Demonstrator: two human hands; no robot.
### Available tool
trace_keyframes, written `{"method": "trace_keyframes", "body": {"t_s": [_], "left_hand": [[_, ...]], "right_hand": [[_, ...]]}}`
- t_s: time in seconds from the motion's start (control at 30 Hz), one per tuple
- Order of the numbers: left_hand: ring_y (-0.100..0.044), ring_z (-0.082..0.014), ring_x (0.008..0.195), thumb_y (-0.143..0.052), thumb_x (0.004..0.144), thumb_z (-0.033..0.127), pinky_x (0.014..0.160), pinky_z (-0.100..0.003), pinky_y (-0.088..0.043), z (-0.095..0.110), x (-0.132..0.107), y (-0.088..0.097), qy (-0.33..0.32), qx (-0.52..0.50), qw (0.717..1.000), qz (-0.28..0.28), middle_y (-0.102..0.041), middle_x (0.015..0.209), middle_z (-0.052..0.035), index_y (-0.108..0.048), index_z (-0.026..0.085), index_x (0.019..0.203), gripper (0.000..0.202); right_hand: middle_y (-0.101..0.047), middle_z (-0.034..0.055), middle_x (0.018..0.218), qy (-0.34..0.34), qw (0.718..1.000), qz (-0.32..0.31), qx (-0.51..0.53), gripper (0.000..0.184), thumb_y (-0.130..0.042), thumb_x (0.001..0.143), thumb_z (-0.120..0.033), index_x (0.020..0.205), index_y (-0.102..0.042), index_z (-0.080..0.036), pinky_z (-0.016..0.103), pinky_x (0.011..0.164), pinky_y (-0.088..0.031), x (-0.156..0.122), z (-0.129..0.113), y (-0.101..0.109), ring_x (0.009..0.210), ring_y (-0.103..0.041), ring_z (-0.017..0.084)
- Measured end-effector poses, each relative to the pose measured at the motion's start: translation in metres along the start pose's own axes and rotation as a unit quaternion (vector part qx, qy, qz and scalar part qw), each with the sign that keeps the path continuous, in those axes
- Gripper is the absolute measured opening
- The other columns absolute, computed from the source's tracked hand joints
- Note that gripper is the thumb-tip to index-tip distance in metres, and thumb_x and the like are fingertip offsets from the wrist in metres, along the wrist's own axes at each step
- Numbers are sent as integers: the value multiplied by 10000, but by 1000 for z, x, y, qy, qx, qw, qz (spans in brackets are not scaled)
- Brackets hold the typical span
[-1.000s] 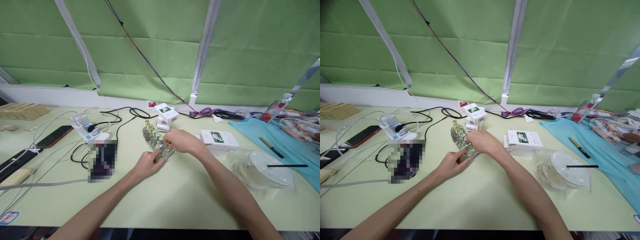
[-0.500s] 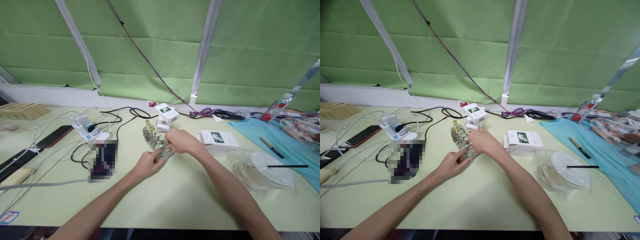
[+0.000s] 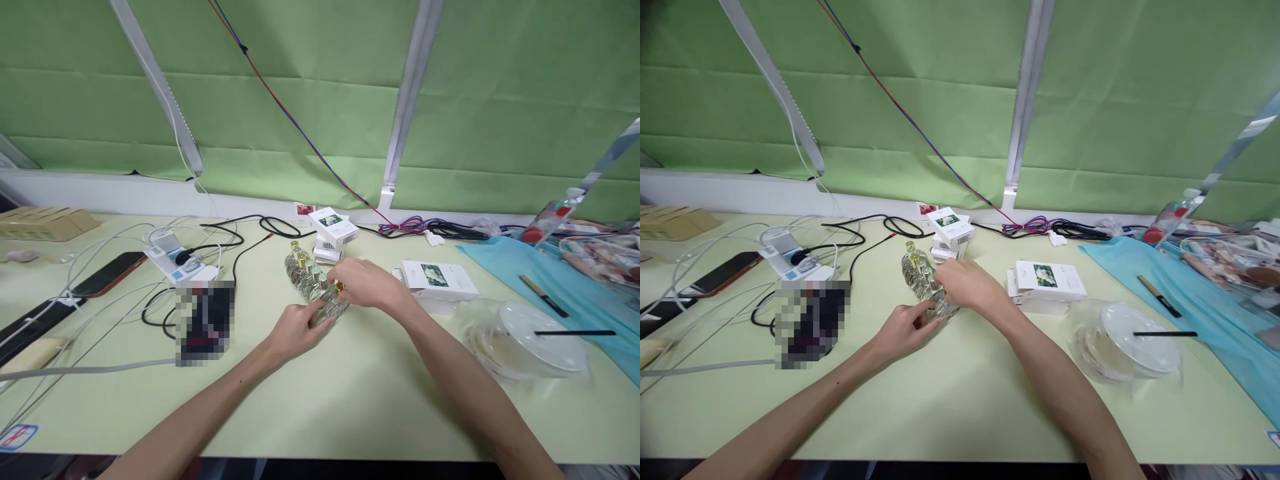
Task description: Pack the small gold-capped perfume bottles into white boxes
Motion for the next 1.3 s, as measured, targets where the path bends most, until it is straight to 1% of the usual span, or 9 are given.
{"method": "trace_keyframes", "body": {"t_s": [0.13,0.23,0.37,0.47,0.63,0.77,1.07,1.17,1.3], "left_hand": [[-459,-100,440,-574,920,412,517,-219,-346,1,0,1,-1,-2,1000,3,-519,494,66,-668,180,952,253],[-452,-100,449,-575,919,418,515,-219,-339,0,0,0,2,-10,1000,2,-508,495,67,-656,176,935,256],[-438,-102,448,-575,919,438,512,-222,-335,-2,0,-2,8,-22,1000,3,-486,487,72,-650,177,919,272],[-433,-103,446,-582,916,437,512,-224,-335,-4,0,-3,10,-30,999,6,-482,486,75,-657,186,936,263],[-396,-99,450,-576,924,440,510,-222,-317,-4,0,-4,13,-28,1000,1,-454,488,79,-653,183,927,268],[-391,-98,453,-568,928,438,509,-220,-305,-3,0,-4,18,-31,999,-5,-451,491,81,-638,180,929,267],[-419,-108,451,-558,936,464,513,-222,-301,-6,-1,-5,12,-27,1000,-4,-458,493,76,-625,184,952,288],[-429,-110,445,-562,939,446,507,-225,-292,-3,-1,-3,8,-26,1000,-5,-461,491,74,-629,186,943,268],[-443,-110,437,-579,931,422,500,-227,-287,2,-1,0,2,-20,1000,8,-457,478,74,-647,193,933,240]], "right_hand": [[-682,60,812,14,1000,-11,-6,241,-534,801,18,841,-675,-173,269,543,-258,1,-2,-1,690,-600,165],[-663,59,797,15,1000,-8,-16,248,-510,796,35,821,-655,-165,273,537,-235,3,-4,-4,661,-569,153],[-650,54,790,14,999,-5,-32,226,-521,799,39,795,-629,-160,269,523,-227,4,-5,-6,640,-567,147],[-659,63,805,8,999,-14,-31,203,-542,823,19,835,-642,-158,266,534,-250,5,-4,-6,664,-594,159],[-684,99,826,-11,1000,-13,-26,131,-602,852,-63,927,-677,-140,272,566,-312,5,-2,-3,744,-656,213],[-692,111,843,-27,999,-7,-21,136,-621,859,-95,971,-686,-138,275,601,-370,5,-4,-4,800,-685,240],[-703,127,905,-72,997,-15,15,137,-644,891,-187,1011,-697,-146,277,645,-449,6,-4,-7,865,-702,268],[-705,129,952,-81,996,-15,20,125,-644,898,-193,1003,-693,-145,270,636,-453,6,-5,-7,872,-707,264],[-702,137,1019,-94,995,-18,18,122,-633,902,-190,1001,-686,-142,266,640,-461,6,-6,-7,887,-712,260]]}}
Point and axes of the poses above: each hand's wrist, its own x-axis towards the middle knuckle, its own y-axis out of the back of the hand, z = x × y, the point moved 3 cm from there along x, towards the middle knuckle
